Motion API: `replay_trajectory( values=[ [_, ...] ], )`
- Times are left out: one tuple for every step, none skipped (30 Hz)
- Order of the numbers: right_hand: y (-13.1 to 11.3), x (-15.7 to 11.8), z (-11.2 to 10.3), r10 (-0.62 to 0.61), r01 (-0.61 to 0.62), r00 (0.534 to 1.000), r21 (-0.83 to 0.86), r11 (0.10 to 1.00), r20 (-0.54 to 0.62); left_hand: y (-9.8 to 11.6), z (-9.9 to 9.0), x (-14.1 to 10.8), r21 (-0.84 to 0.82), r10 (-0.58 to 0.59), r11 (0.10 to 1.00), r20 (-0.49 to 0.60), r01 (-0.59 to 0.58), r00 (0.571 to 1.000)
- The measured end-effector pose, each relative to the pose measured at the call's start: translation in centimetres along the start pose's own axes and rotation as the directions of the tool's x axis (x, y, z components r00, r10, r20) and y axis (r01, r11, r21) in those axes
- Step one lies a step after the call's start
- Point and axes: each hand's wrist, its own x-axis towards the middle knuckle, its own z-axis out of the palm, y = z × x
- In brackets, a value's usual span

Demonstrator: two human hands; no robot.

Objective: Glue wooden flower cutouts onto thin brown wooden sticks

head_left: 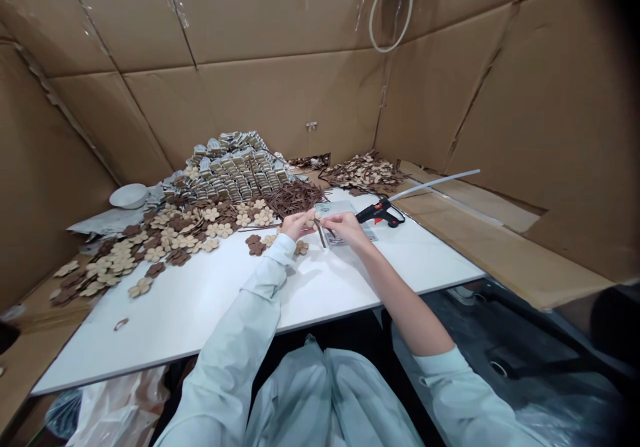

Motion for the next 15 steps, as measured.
replay_trajectory(
  values=[
    [0.0,-0.1,0.1,0.0,0.0,1.0,-0.001,1.0,0.0,-0.1,0.1,0.0,0.014,0.022,1.0,-0.022,-0.021,1.0],
    [0.0,-0.1,0.2,0.002,-0.002,1.0,-0.004,1.0,0.002,-0.2,0.1,0.1,0.033,0.046,0.998,-0.038,-0.044,0.998],
    [-0.1,-0.2,0.2,0.008,-0.008,1.0,-0.006,1.0,0.003,-0.3,0.1,0.1,0.054,0.071,0.996,-0.047,-0.068,0.996],
    [-0.1,-0.2,0.3,0.013,-0.013,1.0,-0.007,1.0,0.006,-0.4,0.1,0.2,0.074,0.099,0.993,-0.05,-0.095,0.994],
    [-0.1,-0.3,0.3,0.017,-0.017,1.0,-0.004,1.0,0.01,-0.6,0.2,0.3,0.094,0.136,0.987,-0.051,-0.131,0.989],
    [-0.1,-0.3,0.4,0.015,-0.015,1.0,0.001,1.0,0.015,-0.7,0.2,0.3,0.116,0.176,0.979,-0.047,-0.169,0.983],
    [-0.1,-0.3,0.4,0.009,-0.009,1.0,0.007,1.0,0.019,-0.8,0.2,0.4,0.138,0.211,0.969,-0.042,-0.204,0.977],
    [-0.1,-0.3,0.4,0.004,-0.004,1.0,0.009,1.0,0.021,-0.9,0.2,0.4,0.157,0.234,0.962,-0.041,-0.225,0.971],
    [-0.1,-0.3,0.5,0.005,-0.005,1.0,0.006,1.0,0.019,-0.9,0.2,0.4,0.172,0.238,0.958,-0.035,-0.229,0.971],
    [-0.1,-0.3,0.5,0.012,-0.012,1.0,-0.001,1.0,0.017,-0.8,0.1,0.4,0.182,0.223,0.959,-0.026,-0.215,0.974],
    [0.0,-0.3,0.6,0.023,-0.023,1.0,-0.014,1.0,0.016,-0.6,-0.1,0.4,0.185,0.185,0.966,-0.011,-0.18,0.983],
    [0.0,-0.4,0.7,0.036,-0.035,0.999,-0.034,0.999,0.013,-0.3,-0.4,0.4,0.18,0.125,0.976,0.002,-0.123,0.992],
    [-0.1,-0.4,0.8,0.047,-0.046,0.999,-0.061,0.997,0.008,0.1,-0.9,0.4,0.164,0.053,0.985,0.012,-0.054,0.999],
    [-0.2,-0.4,0.9,0.055,-0.054,0.998,-0.095,0.994,0.007,0.6,-1.5,0.3,0.142,-0.012,0.99,0.012,0.01,1.0],
    [-0.4,-0.3,0.9,0.06,-0.057,0.998,-0.135,0.989,0.016,1.2,-2.3,0.3,0.113,-0.069,0.991,-0.006,0.07,0.998]
  ],
)
